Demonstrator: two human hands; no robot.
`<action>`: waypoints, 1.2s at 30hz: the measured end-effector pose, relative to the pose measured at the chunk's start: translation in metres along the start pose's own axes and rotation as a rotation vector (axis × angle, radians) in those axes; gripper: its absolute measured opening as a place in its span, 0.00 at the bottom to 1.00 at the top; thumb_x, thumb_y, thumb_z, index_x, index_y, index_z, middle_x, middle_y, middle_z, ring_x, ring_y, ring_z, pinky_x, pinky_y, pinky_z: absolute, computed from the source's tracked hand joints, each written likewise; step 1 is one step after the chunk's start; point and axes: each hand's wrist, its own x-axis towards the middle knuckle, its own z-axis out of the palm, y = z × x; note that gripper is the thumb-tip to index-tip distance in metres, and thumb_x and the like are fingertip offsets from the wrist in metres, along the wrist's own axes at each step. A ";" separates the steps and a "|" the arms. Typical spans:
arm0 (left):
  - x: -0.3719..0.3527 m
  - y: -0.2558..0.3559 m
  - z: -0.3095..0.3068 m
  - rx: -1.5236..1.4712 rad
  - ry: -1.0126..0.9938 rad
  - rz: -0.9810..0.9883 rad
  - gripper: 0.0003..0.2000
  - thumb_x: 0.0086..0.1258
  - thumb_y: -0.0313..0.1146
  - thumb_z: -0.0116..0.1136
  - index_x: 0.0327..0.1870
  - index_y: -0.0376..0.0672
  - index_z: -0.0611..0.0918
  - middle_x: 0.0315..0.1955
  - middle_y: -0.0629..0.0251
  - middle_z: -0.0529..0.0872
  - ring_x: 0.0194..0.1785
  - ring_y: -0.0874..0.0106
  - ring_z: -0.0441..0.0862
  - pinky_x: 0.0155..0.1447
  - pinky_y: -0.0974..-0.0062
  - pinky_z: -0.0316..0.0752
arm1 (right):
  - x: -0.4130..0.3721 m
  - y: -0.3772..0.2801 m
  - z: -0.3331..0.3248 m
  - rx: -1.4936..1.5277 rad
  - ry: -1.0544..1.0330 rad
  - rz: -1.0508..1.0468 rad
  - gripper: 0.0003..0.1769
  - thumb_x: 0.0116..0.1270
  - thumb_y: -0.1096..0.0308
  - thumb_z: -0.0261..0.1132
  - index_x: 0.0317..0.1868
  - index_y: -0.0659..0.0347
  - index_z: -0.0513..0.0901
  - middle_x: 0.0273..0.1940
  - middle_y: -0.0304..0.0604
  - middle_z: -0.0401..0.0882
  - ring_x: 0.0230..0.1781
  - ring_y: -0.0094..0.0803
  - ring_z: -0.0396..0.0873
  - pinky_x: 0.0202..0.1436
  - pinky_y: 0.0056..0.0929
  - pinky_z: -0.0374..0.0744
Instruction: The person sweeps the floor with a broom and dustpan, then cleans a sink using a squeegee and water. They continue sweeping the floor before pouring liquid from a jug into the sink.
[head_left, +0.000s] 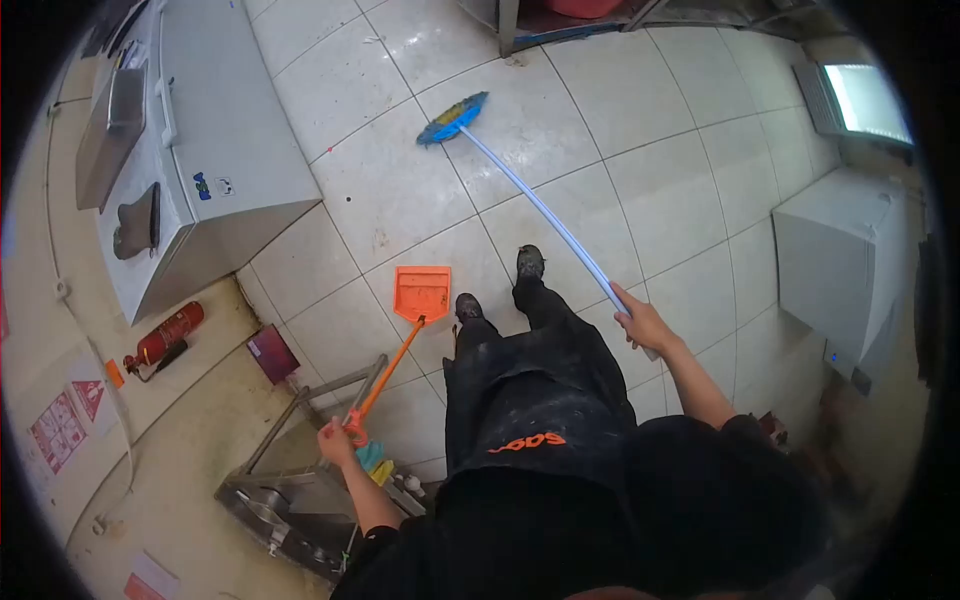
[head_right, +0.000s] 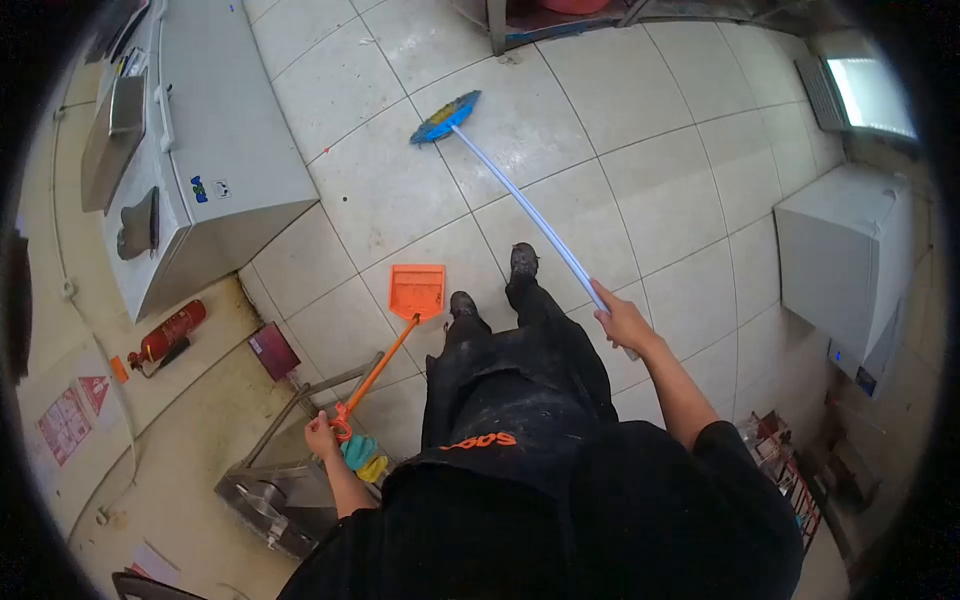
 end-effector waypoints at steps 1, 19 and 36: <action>0.009 0.003 -0.009 0.049 -0.009 0.079 0.22 0.64 0.49 0.70 0.44 0.37 0.83 0.42 0.55 0.88 0.44 0.60 0.85 0.51 0.65 0.78 | 0.003 0.005 0.009 -0.069 0.091 -0.142 0.36 0.73 0.68 0.59 0.78 0.48 0.58 0.42 0.64 0.85 0.39 0.57 0.84 0.47 0.49 0.80; -0.214 0.052 0.169 -0.307 -1.376 0.450 0.21 0.70 0.42 0.64 0.59 0.42 0.77 0.48 0.63 0.82 0.44 0.70 0.82 0.35 0.71 0.84 | -0.389 0.240 0.306 -0.026 0.224 0.118 0.34 0.69 0.71 0.62 0.75 0.47 0.65 0.39 0.68 0.82 0.40 0.64 0.81 0.41 0.50 0.80; -0.573 -0.430 0.444 0.484 -1.295 0.235 0.49 0.66 0.27 0.51 0.75 0.41 0.25 0.35 0.41 0.87 0.33 0.50 0.88 0.42 0.60 0.86 | -0.356 0.520 0.465 -0.011 0.001 0.297 0.36 0.75 0.68 0.55 0.80 0.39 0.52 0.28 0.65 0.79 0.32 0.64 0.80 0.37 0.55 0.76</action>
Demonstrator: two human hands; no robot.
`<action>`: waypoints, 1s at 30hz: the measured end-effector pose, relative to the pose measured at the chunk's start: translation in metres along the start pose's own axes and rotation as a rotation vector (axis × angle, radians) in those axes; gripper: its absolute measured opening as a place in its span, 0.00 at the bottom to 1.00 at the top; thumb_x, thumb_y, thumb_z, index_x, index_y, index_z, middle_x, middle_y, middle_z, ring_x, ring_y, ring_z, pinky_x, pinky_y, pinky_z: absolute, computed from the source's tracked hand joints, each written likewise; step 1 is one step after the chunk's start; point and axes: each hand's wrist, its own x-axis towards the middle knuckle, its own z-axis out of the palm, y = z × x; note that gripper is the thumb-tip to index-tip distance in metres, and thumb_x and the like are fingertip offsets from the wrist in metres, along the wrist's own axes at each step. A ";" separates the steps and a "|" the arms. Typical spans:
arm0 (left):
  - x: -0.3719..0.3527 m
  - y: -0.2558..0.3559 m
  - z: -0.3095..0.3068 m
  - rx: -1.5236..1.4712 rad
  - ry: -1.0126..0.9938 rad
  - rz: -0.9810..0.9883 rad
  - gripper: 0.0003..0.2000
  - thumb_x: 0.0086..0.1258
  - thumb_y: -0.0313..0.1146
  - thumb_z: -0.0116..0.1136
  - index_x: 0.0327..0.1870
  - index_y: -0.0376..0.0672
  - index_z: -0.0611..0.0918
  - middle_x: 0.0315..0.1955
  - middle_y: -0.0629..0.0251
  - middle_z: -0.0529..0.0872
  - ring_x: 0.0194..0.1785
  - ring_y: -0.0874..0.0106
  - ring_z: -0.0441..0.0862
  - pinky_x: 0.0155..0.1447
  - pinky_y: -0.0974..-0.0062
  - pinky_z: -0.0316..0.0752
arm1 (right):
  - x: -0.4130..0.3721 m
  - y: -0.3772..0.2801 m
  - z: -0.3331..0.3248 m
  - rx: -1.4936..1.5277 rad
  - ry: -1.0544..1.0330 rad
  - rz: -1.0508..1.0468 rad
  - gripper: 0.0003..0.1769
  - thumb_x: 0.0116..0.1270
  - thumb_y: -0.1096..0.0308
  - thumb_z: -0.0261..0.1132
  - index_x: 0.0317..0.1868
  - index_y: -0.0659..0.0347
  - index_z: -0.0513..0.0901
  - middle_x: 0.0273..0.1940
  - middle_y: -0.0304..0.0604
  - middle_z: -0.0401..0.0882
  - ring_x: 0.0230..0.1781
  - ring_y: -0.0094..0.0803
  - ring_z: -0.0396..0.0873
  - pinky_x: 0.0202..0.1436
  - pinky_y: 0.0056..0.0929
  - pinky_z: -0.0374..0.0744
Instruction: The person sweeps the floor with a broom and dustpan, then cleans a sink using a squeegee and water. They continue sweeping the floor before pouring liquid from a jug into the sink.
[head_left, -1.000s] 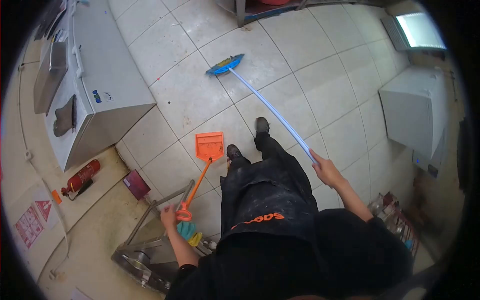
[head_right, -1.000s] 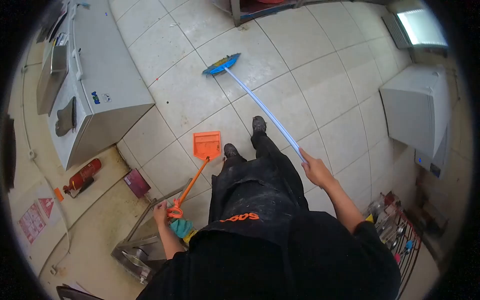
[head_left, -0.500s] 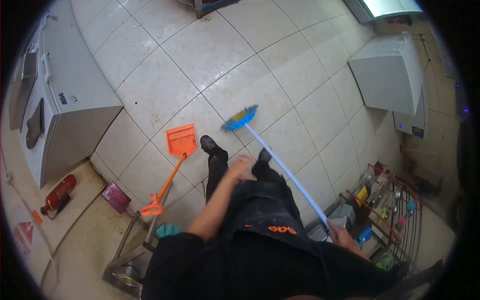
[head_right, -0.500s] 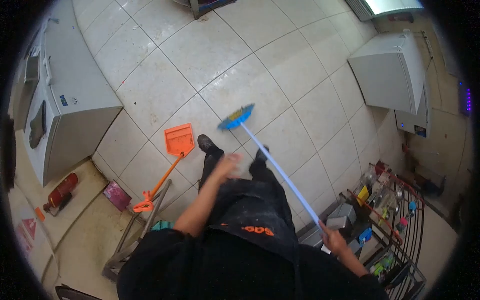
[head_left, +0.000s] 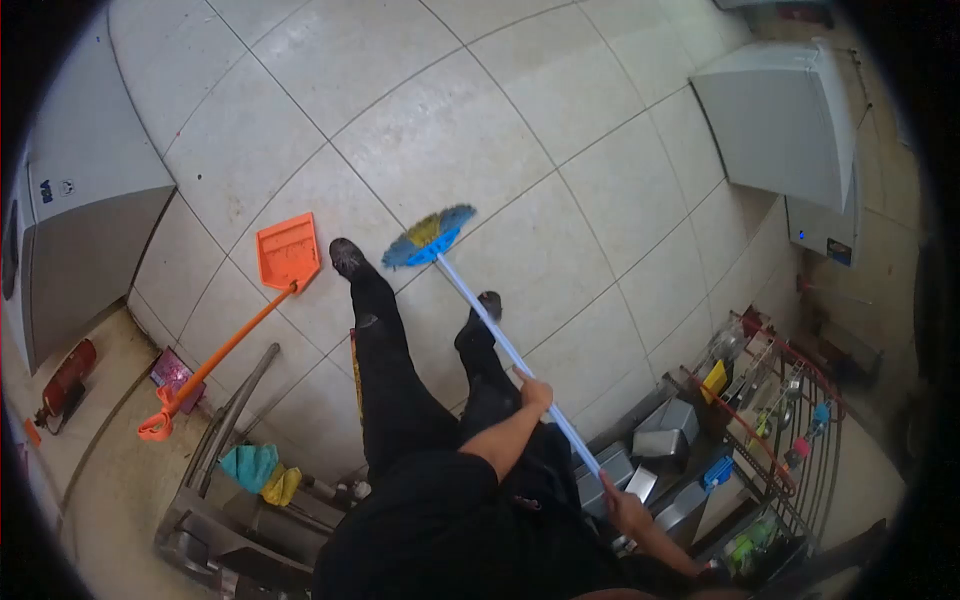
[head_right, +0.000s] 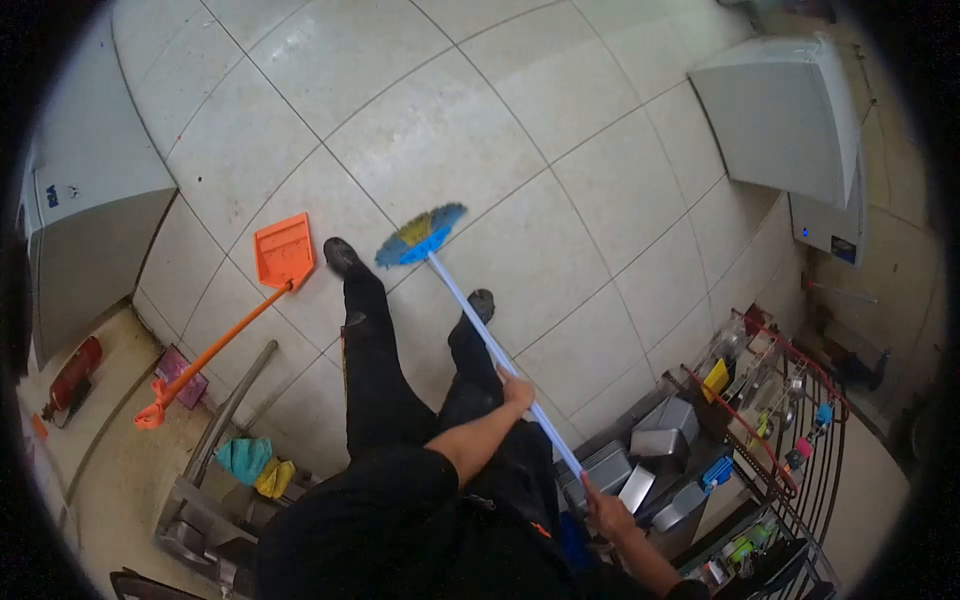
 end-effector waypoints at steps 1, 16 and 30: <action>0.023 -0.015 0.009 0.035 0.031 0.054 0.48 0.65 0.24 0.49 0.75 0.39 0.26 0.35 0.40 0.86 0.30 0.50 0.88 0.40 0.60 0.86 | 0.011 -0.001 0.004 -0.031 0.009 0.005 0.36 0.75 0.67 0.55 0.80 0.39 0.52 0.27 0.65 0.79 0.30 0.65 0.80 0.36 0.56 0.76; 0.117 0.189 -0.250 -0.086 0.175 0.185 0.54 0.63 0.34 0.62 0.76 0.35 0.29 0.43 0.36 0.84 0.48 0.45 0.85 0.53 0.47 0.79 | 0.155 -0.193 -0.073 0.145 0.204 -0.304 0.34 0.76 0.65 0.56 0.79 0.41 0.56 0.31 0.69 0.79 0.34 0.68 0.79 0.39 0.59 0.74; 0.130 0.377 -0.509 -0.168 0.141 0.220 0.50 0.63 0.23 0.51 0.75 0.36 0.25 0.43 0.36 0.84 0.29 0.51 0.87 0.28 0.59 0.85 | 0.218 -0.475 -0.183 0.077 0.195 -0.320 0.35 0.76 0.66 0.54 0.79 0.45 0.52 0.31 0.72 0.79 0.34 0.69 0.79 0.39 0.61 0.74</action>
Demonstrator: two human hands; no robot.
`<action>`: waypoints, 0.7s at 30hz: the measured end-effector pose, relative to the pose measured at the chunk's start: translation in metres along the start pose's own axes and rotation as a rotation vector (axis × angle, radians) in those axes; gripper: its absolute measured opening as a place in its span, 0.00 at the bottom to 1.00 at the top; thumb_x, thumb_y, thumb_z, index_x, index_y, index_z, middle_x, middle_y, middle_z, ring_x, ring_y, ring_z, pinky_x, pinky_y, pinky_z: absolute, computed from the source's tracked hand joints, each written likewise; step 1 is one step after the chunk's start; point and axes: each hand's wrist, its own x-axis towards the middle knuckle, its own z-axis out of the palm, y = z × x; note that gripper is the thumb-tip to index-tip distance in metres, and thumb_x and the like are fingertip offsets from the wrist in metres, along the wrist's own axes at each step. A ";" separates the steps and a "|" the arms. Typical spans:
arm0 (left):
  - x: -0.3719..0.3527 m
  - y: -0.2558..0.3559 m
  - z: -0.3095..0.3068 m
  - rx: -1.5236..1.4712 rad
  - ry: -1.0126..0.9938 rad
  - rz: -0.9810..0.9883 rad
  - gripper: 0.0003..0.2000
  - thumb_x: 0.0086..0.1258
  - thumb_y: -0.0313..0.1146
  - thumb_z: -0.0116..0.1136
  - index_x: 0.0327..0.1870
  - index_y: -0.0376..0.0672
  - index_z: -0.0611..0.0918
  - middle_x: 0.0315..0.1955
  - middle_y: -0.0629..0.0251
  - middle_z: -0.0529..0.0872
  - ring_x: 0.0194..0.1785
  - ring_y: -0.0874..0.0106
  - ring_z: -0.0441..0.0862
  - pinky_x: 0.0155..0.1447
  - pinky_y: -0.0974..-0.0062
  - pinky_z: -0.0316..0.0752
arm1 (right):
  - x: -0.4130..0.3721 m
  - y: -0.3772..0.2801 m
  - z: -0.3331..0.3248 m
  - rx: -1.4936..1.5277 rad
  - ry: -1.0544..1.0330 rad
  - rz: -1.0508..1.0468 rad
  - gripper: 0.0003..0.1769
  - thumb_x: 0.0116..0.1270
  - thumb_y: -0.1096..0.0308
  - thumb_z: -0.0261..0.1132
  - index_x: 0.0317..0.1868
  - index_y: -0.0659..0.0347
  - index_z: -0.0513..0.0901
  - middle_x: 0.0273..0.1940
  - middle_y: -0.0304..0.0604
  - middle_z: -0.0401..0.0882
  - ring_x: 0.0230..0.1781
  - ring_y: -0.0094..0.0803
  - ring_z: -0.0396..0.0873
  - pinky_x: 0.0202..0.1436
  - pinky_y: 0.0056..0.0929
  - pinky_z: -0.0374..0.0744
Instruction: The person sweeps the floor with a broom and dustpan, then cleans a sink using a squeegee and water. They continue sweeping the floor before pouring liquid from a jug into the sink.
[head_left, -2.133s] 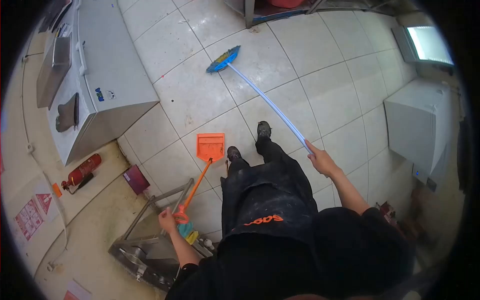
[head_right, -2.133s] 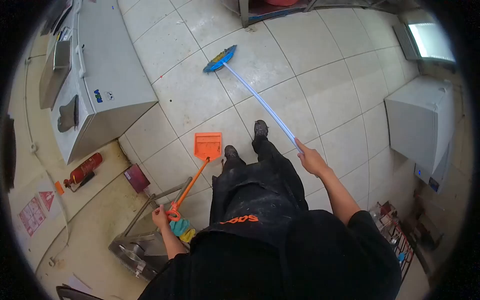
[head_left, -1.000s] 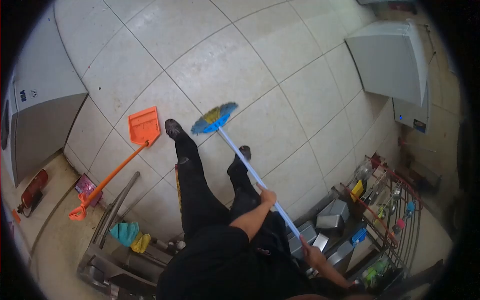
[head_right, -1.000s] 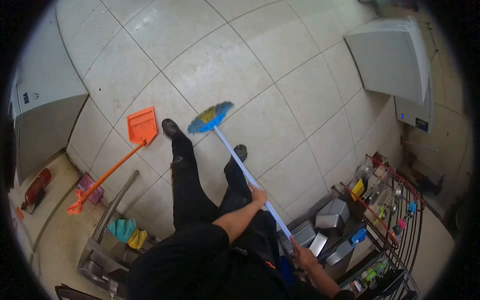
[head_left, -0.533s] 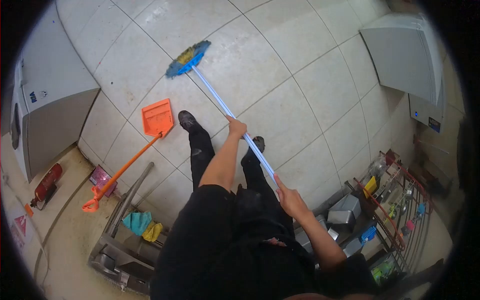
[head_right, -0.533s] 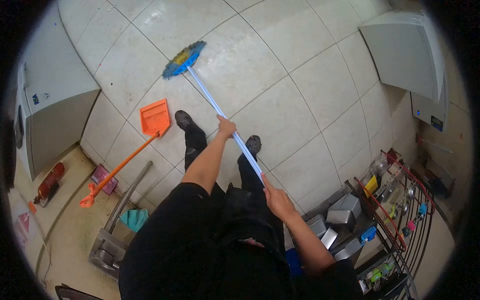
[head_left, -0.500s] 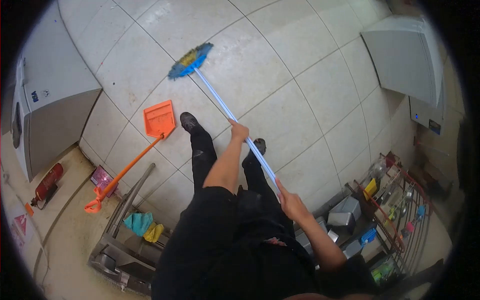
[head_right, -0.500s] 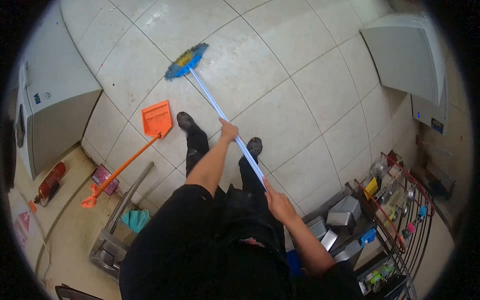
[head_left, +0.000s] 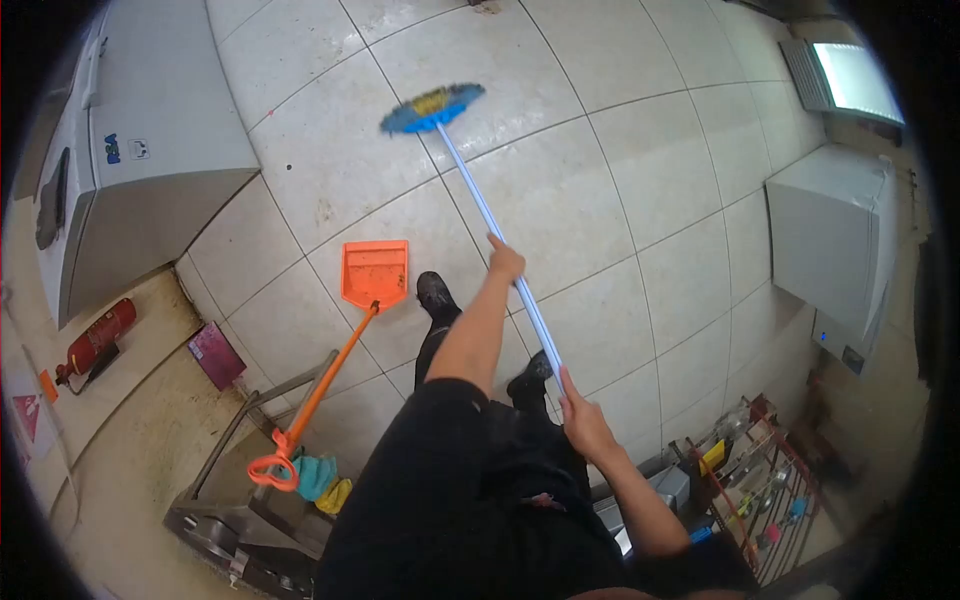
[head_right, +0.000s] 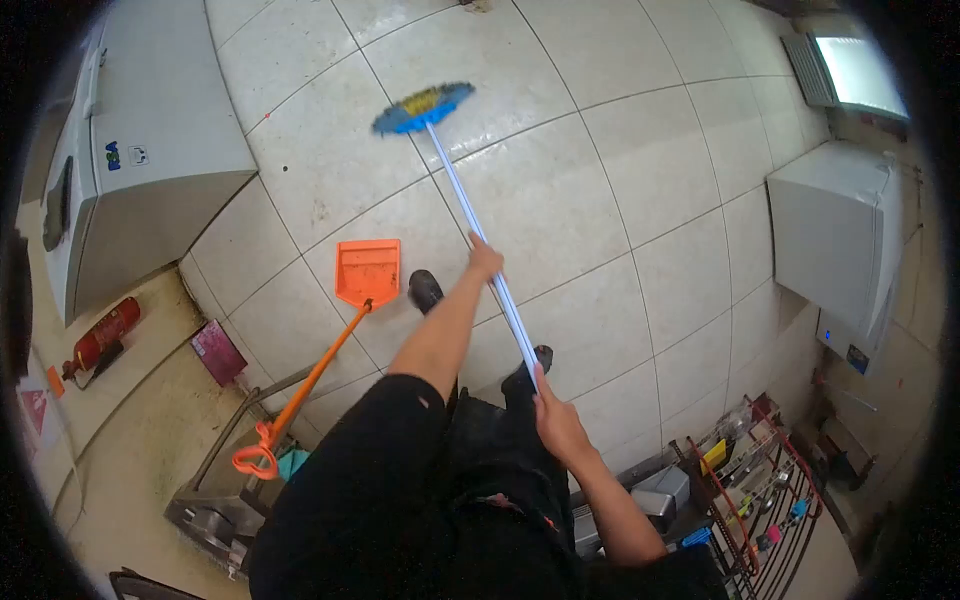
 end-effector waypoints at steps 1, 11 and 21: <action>0.005 0.016 -0.018 -0.005 -0.012 -0.006 0.50 0.63 0.23 0.51 0.75 0.36 0.25 0.43 0.36 0.84 0.29 0.51 0.87 0.28 0.59 0.85 | 0.018 -0.027 -0.004 -0.012 -0.008 0.014 0.35 0.76 0.66 0.54 0.80 0.44 0.52 0.32 0.72 0.79 0.34 0.69 0.79 0.39 0.61 0.73; -0.115 0.062 -0.055 -0.027 -0.209 -0.186 0.50 0.64 0.26 0.53 0.75 0.35 0.26 0.54 0.31 0.79 0.53 0.43 0.83 0.46 0.58 0.85 | -0.061 -0.093 -0.055 -0.153 -0.071 0.071 0.34 0.77 0.65 0.53 0.80 0.46 0.52 0.34 0.72 0.80 0.35 0.71 0.79 0.42 0.62 0.75; 0.144 0.283 -0.217 -0.180 0.199 0.063 0.46 0.64 0.19 0.50 0.76 0.41 0.30 0.37 0.40 0.83 0.23 0.52 0.85 0.22 0.56 0.83 | 0.225 -0.237 -0.165 -0.071 0.016 -0.213 0.33 0.76 0.63 0.54 0.79 0.48 0.54 0.33 0.73 0.80 0.34 0.72 0.78 0.41 0.62 0.74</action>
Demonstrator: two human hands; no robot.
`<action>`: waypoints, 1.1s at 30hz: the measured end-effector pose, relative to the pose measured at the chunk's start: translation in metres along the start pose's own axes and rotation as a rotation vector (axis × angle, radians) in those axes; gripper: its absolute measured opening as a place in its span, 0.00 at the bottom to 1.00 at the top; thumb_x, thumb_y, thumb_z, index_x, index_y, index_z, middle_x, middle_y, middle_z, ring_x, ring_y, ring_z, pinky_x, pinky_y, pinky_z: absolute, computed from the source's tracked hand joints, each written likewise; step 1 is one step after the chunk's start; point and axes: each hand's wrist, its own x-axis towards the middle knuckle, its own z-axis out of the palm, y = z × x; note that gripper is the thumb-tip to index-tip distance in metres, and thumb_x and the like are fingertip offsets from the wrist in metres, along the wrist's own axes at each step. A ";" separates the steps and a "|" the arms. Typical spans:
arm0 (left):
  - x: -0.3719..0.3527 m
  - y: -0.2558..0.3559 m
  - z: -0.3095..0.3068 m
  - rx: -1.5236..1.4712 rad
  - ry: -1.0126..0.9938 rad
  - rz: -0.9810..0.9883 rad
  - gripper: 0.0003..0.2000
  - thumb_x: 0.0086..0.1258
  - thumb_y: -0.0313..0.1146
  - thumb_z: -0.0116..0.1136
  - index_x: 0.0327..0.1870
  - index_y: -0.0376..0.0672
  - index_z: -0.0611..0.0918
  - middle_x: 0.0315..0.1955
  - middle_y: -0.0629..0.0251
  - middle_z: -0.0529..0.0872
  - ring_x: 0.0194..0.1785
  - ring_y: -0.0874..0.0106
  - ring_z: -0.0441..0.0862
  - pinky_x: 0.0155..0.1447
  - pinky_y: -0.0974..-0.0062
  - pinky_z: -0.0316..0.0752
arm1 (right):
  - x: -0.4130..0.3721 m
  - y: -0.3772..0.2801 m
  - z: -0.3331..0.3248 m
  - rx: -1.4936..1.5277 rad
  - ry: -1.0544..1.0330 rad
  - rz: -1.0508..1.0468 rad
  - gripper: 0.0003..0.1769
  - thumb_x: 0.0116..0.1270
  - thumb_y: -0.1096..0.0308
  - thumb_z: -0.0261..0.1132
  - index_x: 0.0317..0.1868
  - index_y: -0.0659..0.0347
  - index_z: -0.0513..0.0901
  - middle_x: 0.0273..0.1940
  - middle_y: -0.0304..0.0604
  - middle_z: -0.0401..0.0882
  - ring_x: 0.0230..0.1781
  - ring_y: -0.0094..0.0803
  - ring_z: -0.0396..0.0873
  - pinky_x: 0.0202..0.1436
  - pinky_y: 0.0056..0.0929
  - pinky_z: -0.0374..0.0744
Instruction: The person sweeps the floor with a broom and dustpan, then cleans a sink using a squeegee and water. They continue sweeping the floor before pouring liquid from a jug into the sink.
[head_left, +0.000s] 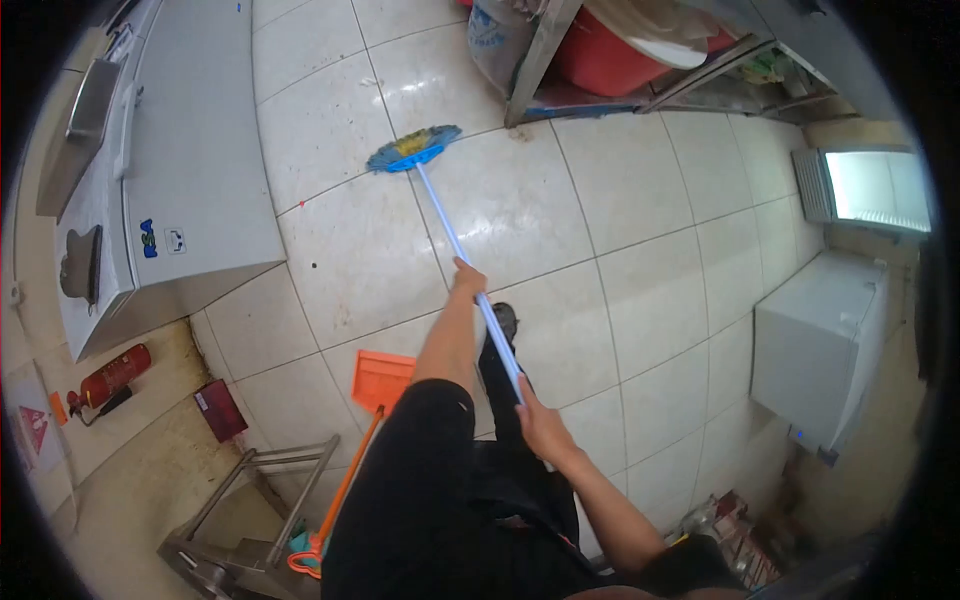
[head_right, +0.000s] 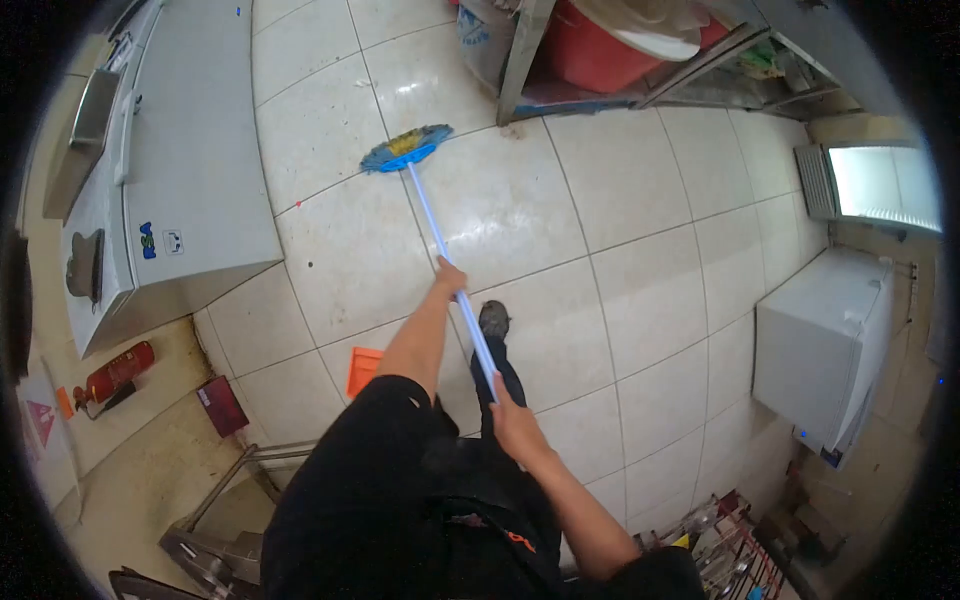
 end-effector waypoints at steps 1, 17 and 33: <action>0.015 0.018 -0.010 0.011 -0.025 -0.044 0.47 0.67 0.26 0.55 0.77 0.44 0.32 0.40 0.41 0.83 0.28 0.52 0.86 0.26 0.56 0.85 | 0.009 -0.011 -0.019 0.066 0.031 -0.058 0.34 0.75 0.63 0.55 0.78 0.49 0.55 0.32 0.73 0.79 0.35 0.72 0.78 0.41 0.63 0.74; -0.308 0.011 -0.130 0.242 -0.141 0.484 0.28 0.69 0.57 0.60 0.55 0.40 0.83 0.53 0.49 0.86 0.60 0.55 0.81 0.65 0.65 0.73 | -0.071 -0.215 -0.565 0.559 -0.303 -0.232 0.45 0.73 0.27 0.33 0.37 0.62 0.79 0.24 0.43 0.75 0.16 0.28 0.76 0.19 0.26 0.78; -0.343 0.015 -0.085 -0.147 0.427 0.086 0.15 0.59 0.29 0.70 0.47 0.36 0.88 0.42 0.51 0.90 0.46 0.62 0.88 0.53 0.66 0.79 | 0.290 -0.339 -0.775 -0.089 0.256 -0.391 0.20 0.59 0.53 0.74 0.41 0.61 0.86 0.24 0.38 0.77 0.24 0.26 0.75 0.28 0.29 0.76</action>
